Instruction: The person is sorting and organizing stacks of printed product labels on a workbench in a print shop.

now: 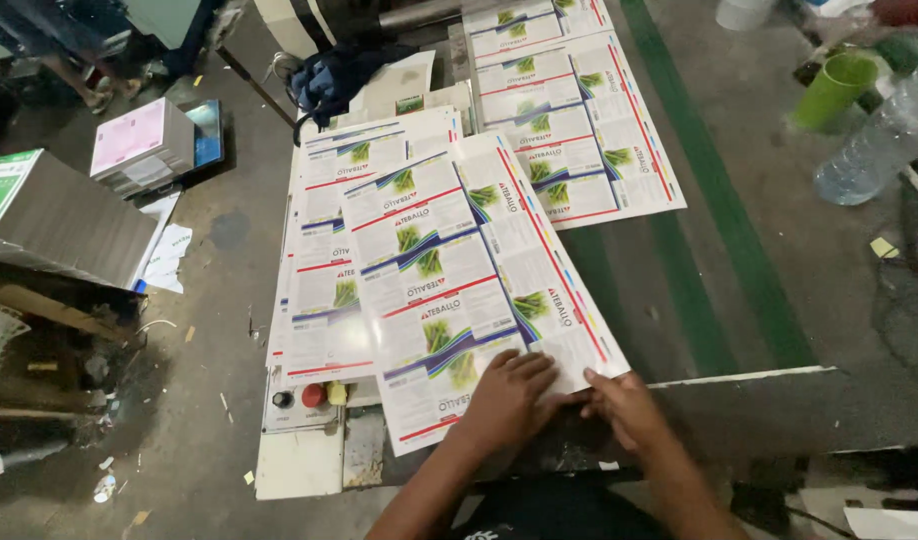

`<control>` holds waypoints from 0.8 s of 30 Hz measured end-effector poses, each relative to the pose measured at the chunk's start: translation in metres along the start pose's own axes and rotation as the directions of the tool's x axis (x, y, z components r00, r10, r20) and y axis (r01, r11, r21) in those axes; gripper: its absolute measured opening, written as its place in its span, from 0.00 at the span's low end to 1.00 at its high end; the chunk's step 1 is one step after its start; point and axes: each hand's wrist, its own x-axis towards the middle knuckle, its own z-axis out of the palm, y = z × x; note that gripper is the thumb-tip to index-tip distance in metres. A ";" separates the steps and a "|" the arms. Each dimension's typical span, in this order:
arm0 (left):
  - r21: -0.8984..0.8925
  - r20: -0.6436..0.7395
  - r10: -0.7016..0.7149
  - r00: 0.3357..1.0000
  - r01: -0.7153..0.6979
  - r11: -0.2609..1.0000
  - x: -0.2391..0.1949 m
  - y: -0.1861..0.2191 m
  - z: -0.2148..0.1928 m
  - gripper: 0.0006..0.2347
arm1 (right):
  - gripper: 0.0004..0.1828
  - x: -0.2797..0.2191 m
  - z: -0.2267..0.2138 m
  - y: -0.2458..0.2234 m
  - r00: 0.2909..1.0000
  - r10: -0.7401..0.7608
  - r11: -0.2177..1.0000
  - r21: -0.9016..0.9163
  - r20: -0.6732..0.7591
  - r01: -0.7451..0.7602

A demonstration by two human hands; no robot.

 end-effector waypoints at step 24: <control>0.245 0.287 -0.366 0.885 0.301 0.922 -0.032 -0.093 -0.094 0.13 | 0.18 -0.080 -0.174 -0.056 0.737 -0.356 0.927 -0.319 -0.575 0.199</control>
